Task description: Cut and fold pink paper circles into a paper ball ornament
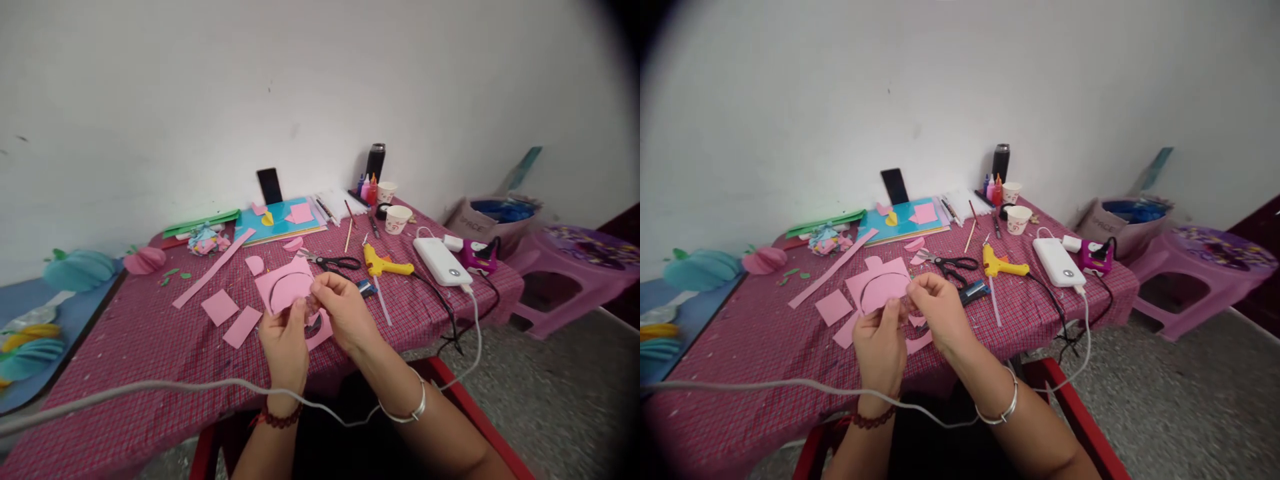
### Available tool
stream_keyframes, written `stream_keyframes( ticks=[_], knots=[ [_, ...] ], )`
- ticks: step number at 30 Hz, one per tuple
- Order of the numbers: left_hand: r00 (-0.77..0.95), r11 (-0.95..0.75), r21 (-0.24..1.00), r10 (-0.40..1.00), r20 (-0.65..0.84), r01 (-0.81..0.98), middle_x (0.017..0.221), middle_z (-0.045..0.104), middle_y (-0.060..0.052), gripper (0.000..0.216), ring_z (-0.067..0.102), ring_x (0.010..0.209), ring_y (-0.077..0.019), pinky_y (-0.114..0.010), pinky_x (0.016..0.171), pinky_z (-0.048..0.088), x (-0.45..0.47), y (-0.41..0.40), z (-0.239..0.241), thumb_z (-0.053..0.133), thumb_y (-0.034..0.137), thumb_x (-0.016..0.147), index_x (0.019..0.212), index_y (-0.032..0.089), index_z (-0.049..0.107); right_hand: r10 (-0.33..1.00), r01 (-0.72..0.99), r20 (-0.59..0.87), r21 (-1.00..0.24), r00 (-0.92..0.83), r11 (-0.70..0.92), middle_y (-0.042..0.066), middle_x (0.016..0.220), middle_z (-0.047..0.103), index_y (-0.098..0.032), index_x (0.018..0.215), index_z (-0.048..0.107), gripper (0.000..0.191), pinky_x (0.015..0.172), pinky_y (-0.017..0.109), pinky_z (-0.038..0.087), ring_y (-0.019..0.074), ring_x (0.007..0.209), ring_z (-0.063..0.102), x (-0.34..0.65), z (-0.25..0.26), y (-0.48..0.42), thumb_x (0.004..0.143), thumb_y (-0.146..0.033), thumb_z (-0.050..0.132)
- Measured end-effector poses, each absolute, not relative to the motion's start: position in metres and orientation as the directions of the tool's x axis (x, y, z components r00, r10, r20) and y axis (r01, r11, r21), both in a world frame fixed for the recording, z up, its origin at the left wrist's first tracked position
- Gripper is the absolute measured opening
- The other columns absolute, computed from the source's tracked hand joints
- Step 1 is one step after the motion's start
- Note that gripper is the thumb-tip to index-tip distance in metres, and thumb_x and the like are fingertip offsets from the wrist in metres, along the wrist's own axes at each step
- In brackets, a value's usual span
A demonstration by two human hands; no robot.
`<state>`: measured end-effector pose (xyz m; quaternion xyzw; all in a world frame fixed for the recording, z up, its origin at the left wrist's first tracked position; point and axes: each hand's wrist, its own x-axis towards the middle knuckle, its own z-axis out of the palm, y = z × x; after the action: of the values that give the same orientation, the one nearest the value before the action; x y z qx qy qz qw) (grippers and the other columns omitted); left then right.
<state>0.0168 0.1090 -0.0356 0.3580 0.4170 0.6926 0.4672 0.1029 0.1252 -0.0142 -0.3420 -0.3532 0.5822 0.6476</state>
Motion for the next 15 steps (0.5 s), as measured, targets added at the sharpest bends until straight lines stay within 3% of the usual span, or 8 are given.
stream_keyframes(
  ticks=[7, 12, 15],
  knots=[
    [-0.305, -0.229, 0.866, 0.948, 0.093, -0.445, 0.059, 0.061, 0.002, 0.020, 0.054, 0.056, -0.0086, -0.020, 0.057, 0.047, 0.018, 0.111, -0.030, 0.072, 0.030, 0.076, 0.068, 0.014, 0.063, 0.985, -0.401, 0.109, -0.903, 0.133, 0.154, -0.005, 0.054, 0.053, -0.018, 0.065, 0.057, 0.014, 0.050, 0.021, 0.037, 0.0077, 0.049, 0.047, 0.102, -0.013, 0.124, 0.073, -0.025, 0.066],
    [-0.265, -0.169, 0.706, 0.964, -0.028, -0.688, 0.062, 0.067, 0.001, 0.019, 0.060, 0.057, -0.0079, -0.019, 0.061, 0.050, 0.016, 0.113, -0.024, 0.081, 0.025, 0.066, 0.066, 0.013, 0.066, 0.966, -0.296, 0.197, -0.925, 0.165, 0.239, -0.005, 0.056, 0.057, -0.019, 0.067, 0.056, 0.013, 0.048, 0.021, 0.041, 0.0089, 0.049, 0.051, 0.096, -0.007, 0.117, 0.074, -0.025, 0.064],
    [-0.172, -0.087, 0.638, 0.982, -0.073, -0.765, 0.056, 0.064, 0.002, 0.022, 0.058, 0.053, -0.0065, -0.016, 0.055, 0.048, 0.012, 0.113, -0.019, 0.084, 0.023, 0.060, 0.059, 0.012, 0.064, 0.975, -0.329, 0.197, -0.918, 0.104, 0.221, -0.003, 0.060, 0.061, -0.020, 0.071, 0.056, 0.013, 0.051, 0.023, 0.046, 0.0103, 0.051, 0.056, 0.093, -0.005, 0.114, 0.074, -0.028, 0.065]
  ],
)
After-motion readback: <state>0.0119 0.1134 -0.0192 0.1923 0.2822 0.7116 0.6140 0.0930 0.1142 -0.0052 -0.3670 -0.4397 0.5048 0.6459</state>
